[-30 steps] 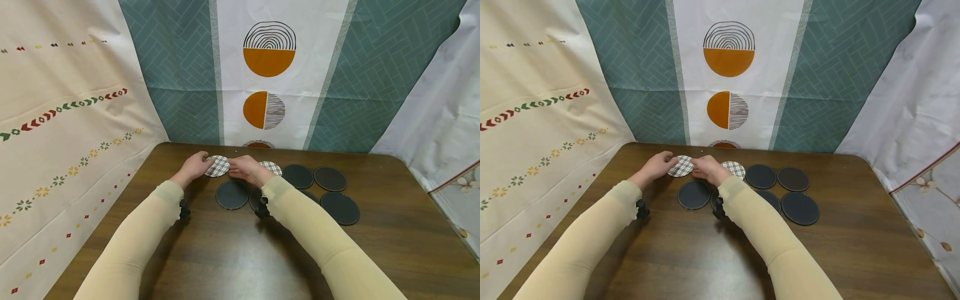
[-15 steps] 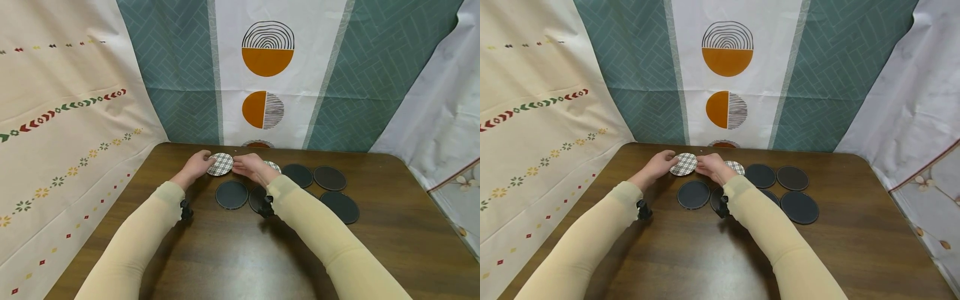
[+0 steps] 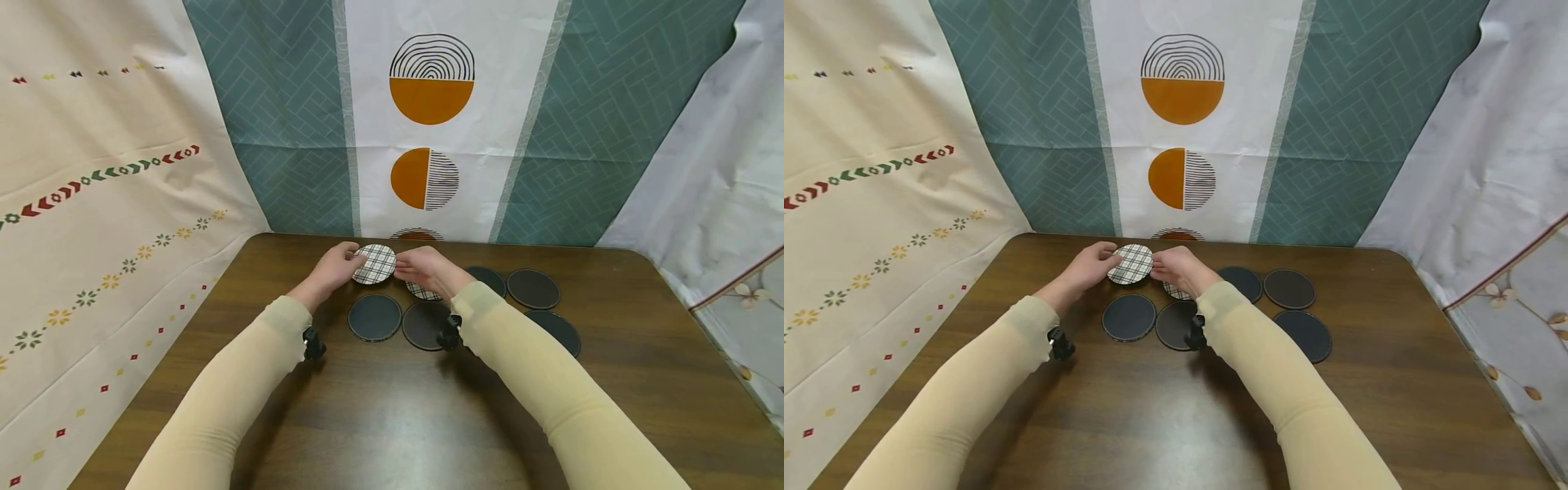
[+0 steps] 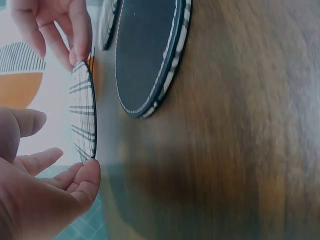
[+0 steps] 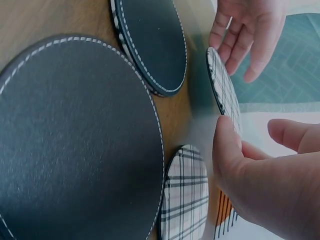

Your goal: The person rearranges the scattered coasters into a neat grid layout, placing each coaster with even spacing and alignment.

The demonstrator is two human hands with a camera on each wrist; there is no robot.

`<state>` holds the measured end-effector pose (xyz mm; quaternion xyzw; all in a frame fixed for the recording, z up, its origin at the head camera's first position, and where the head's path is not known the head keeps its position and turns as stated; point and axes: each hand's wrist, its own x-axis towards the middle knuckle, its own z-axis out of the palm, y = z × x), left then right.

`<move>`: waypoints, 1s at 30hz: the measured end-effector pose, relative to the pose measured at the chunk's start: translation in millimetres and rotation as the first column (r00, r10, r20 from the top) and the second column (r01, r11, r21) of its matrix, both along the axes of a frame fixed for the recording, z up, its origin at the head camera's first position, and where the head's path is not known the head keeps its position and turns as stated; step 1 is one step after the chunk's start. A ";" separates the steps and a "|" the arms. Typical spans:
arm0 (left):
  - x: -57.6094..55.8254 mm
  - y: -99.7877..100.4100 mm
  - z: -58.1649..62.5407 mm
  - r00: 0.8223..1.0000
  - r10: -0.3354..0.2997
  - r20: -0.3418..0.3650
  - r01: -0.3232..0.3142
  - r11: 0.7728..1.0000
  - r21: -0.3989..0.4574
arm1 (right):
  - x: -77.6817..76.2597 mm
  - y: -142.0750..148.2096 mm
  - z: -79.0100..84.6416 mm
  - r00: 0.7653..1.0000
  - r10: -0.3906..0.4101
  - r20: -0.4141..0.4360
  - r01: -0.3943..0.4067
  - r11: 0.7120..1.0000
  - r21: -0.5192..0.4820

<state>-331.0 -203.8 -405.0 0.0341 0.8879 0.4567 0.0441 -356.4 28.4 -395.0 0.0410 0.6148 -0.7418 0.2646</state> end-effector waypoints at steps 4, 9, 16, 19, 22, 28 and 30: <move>-0.3 3.9 -2.2 1.000 -0.007 0.004 0.007 1.000 -0.002 | -1.5 1.9 -0.8 1.000 0.014 -0.006 -0.014 0.999 0.045; -0.8 7.2 -6.8 1.000 -0.015 0.012 0.015 1.000 0.000 | -1.8 3.1 -3.0 0.997 0.060 -0.058 -0.051 0.987 0.153; -2.0 9.7 -14.7 0.999 -0.033 0.011 0.033 0.999 -0.006 | -3.1 3.2 -8.3 0.982 0.137 -0.126 -0.088 0.939 0.333; -1.6 11.1 -16.3 0.999 -0.040 0.010 0.040 0.999 -0.015 | -4.3 3.4 -10.6 0.978 0.159 -0.134 -0.097 0.919 0.382; -0.9 11.7 -16.9 0.999 -0.048 0.013 0.048 0.999 -0.025 | -5.1 4.0 -11.5 0.973 0.181 -0.144 -0.107 0.904 0.414; 2.2 12.8 -14.8 0.998 -0.057 0.014 0.058 0.997 -0.054 | -5.6 4.8 -11.4 0.957 0.235 -0.172 -0.128 0.870 0.476; 3.3 13.5 -13.7 0.998 -0.062 0.014 0.063 0.995 -0.071 | -5.0 4.7 -11.0 0.953 0.246 -0.178 -0.130 0.860 0.493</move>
